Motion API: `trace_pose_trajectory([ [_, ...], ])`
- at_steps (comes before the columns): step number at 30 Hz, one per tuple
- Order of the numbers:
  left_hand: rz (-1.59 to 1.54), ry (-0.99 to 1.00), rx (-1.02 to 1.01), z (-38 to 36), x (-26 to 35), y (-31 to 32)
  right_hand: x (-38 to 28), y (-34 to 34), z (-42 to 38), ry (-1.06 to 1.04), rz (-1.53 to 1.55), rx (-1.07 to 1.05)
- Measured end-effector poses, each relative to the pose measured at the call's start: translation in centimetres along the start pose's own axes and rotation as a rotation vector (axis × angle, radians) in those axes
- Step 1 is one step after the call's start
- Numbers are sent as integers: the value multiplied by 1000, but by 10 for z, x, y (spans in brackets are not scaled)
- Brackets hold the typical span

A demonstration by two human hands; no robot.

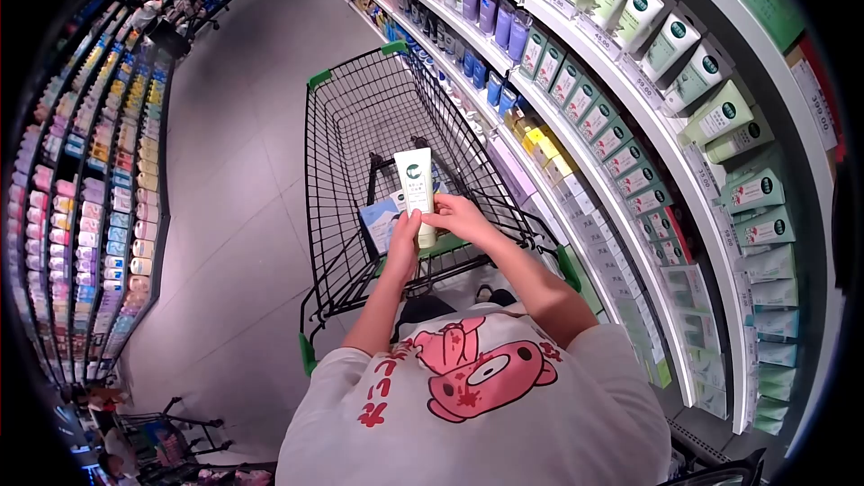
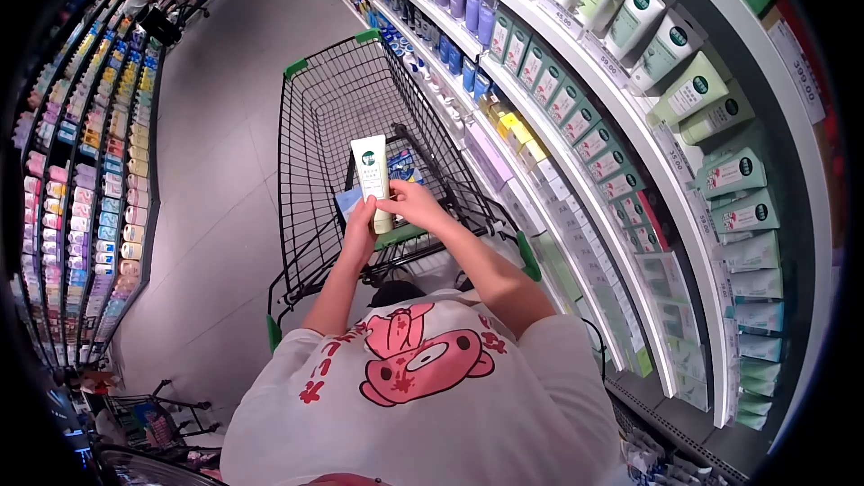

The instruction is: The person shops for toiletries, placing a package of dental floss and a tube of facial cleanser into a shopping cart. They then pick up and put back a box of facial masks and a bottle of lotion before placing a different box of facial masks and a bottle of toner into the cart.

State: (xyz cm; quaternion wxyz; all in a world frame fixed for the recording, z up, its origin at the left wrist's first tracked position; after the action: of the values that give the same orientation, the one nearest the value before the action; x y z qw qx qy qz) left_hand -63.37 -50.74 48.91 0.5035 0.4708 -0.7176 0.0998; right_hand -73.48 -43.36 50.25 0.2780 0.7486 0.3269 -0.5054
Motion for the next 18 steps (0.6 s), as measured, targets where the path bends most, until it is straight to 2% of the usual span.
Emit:
trace_pose_trajectory([
  [6, 63, -18, 21, -28, -8, 16, 1, -12, -26, 36, 20, -39],
  [9, 188, 23, -11, -44, -10, 24, -2, -21, -37, 48, 126, 65],
  [10, 248, 60, -24, -47, -12, 27, -5, -25, -37, 45, 61, 121],
  [11, 309, 93, -35, -52, -16, 31, -7, -31, -41, 45, 185, 215],
  [12, 340, 99, -54, -59, -16, 36, -9, -36, -41, 17, 180, 190],
  [18, 250, 22, -84, -66, -27, 39, -9, -43, -51, -84, 135, 224],
])
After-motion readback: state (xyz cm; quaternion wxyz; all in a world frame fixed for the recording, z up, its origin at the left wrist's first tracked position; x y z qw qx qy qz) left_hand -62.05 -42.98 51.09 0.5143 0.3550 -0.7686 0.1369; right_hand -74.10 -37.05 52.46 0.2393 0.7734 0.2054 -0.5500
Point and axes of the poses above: each hand's wrist, its own z-axis towards the middle knuckle, its own y-axis out of the palm, x = y × z, the point moved 4 cm from there along z, towards the middle knuckle, and after that the axes turned 14 degrees about x, right-handed, at the moved point
